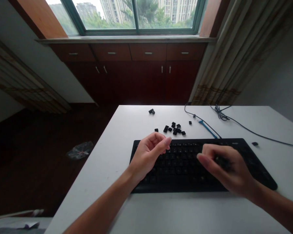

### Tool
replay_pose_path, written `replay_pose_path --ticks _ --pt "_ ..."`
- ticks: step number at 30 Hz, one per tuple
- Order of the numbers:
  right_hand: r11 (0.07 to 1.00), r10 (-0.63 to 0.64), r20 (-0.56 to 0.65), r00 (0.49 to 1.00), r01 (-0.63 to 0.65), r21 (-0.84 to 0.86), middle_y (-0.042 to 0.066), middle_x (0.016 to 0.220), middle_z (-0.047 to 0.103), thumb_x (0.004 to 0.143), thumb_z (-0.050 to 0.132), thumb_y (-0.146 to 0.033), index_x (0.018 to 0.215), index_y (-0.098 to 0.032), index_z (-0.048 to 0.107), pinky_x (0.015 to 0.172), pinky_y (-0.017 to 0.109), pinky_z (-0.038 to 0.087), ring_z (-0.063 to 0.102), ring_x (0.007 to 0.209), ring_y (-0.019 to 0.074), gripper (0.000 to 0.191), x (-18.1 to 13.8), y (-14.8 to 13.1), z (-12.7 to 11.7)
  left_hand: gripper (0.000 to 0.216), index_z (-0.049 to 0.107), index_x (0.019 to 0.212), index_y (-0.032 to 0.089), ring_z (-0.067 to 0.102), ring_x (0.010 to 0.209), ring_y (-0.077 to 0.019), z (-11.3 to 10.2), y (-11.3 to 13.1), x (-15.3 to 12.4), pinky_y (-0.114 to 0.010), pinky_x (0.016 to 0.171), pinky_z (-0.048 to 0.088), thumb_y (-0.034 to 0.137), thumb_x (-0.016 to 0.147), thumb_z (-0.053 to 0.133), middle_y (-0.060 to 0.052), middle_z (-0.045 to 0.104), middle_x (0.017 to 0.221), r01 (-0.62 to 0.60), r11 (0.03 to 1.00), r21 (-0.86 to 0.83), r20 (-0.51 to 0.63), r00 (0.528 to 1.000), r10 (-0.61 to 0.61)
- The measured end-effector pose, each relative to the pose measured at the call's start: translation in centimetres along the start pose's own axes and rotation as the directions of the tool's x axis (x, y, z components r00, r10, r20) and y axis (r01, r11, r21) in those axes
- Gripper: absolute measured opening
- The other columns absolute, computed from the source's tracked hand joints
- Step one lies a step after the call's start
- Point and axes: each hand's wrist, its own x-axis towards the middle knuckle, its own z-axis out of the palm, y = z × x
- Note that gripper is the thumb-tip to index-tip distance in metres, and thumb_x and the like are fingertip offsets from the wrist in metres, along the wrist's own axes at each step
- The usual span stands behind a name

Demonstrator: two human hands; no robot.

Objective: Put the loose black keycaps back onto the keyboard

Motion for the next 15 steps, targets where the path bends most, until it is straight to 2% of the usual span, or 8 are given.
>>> replay_pose_path --ticks 1,3,5,7,10,12,15 --pt "0.987 0.052 -0.049 0.997 -0.044 0.153 -0.004 0.054 0.041 0.094 0.058 -0.029 0.059 -0.021 0.044 0.044 0.027 0.033 0.039 0.048 0.011 0.039 0.4 -0.5 0.3 0.018 0.064 0.081 0.018 0.05 0.069 -0.0104 0.0 0.0 0.0 -0.021 0.065 0.041 0.033 0.09 0.068 0.0 0.06 0.075 -0.01 1.0 -0.004 -0.009 1.0 0.01" --pt "0.9 0.095 -0.098 0.991 -0.044 0.433 -0.005 0.048 0.031 0.096 0.052 -0.033 0.053 -0.022 0.035 0.042 0.029 0.026 0.03 0.043 0.0105 0.048 1.2 -1.1 1.2 0.017 0.064 0.081 0.018 0.05 0.069 -0.01 -0.2 -0.1 0.1 -0.02 0.065 0.042 0.033 0.09 0.069 0.001 0.059 0.075 -0.024 1.0 -0.014 -0.03 0.999 0.024" --pt "0.823 0.073 -0.105 0.992 -0.001 0.568 -0.005 0.045 0.029 0.096 0.05 -0.034 0.05 -0.022 0.032 0.043 0.03 0.025 0.027 0.041 0.0099 0.051 1.9 -0.9 2.5 0.018 0.063 0.082 0.019 0.05 0.069 -0.01 -0.3 -0.2 0.1 -0.02 0.065 0.042 0.034 0.089 0.069 0.001 0.059 0.075 -0.034 0.999 -0.025 -0.053 0.998 0.033" --pt "0.855 0.056 -0.057 0.997 -0.018 0.518 -0.005 0.045 0.029 0.096 0.05 -0.036 0.049 -0.021 0.032 0.043 0.03 0.021 0.025 0.041 0.009 0.053 2.2 -0.2 3.9 0.019 0.062 0.082 0.019 0.05 0.069 -0.01 -0.4 -0.2 0.2 -0.02 0.066 0.042 0.035 0.089 0.069 0.002 0.058 0.074 -0.044 0.999 -0.029 -0.079 0.996 0.042" --pt "0.943 0.045 0.016 0.999 -0.047 0.33 -0.005 0.047 0.026 0.096 0.052 -0.037 0.05 -0.021 0.03 0.042 0.029 0.016 0.021 0.043 0.0074 0.054 2.0 0.8 5.3 0.021 0.061 0.081 0.018 0.049 0.067 -0.0101 -0.4 0.0 0.3 -0.02 0.065 0.041 0.036 0.088 0.07 0.002 0.057 0.072 -0.051 0.998 -0.024 -0.102 0.994 0.048" --pt "0.958 0.034 0.023 0.999 -0.039 0.285 -0.006 0.047 0.025 0.096 0.052 -0.038 0.051 -0.021 0.03 0.042 0.028 0.016 0.021 0.043 0.0074 0.053 1.9 0.9 5.5 0.022 0.06 0.081 0.018 0.049 0.067 -0.0102 -0.4 0.2 0.3 -0.021 0.064 0.041 0.036 0.088 0.07 0.002 0.057 0.072 -0.055 0.998 -0.02 -0.105 0.993 0.052" --pt "0.957 0.047 -0.021 0.999 -0.039 0.287 -0.005 0.047 0.03 0.097 0.052 -0.041 0.051 -0.021 0.032 0.042 0.028 0.021 0.026 0.043 0.0084 0.053 2.6 0.4 4.2 0.021 0.061 0.082 0.018 0.049 0.066 -0.0103 -0.4 0.3 0.3 -0.021 0.064 0.041 0.037 0.089 0.069 0.002 0.057 0.072 -0.073 0.997 0.019 -0.098 0.992 0.075"
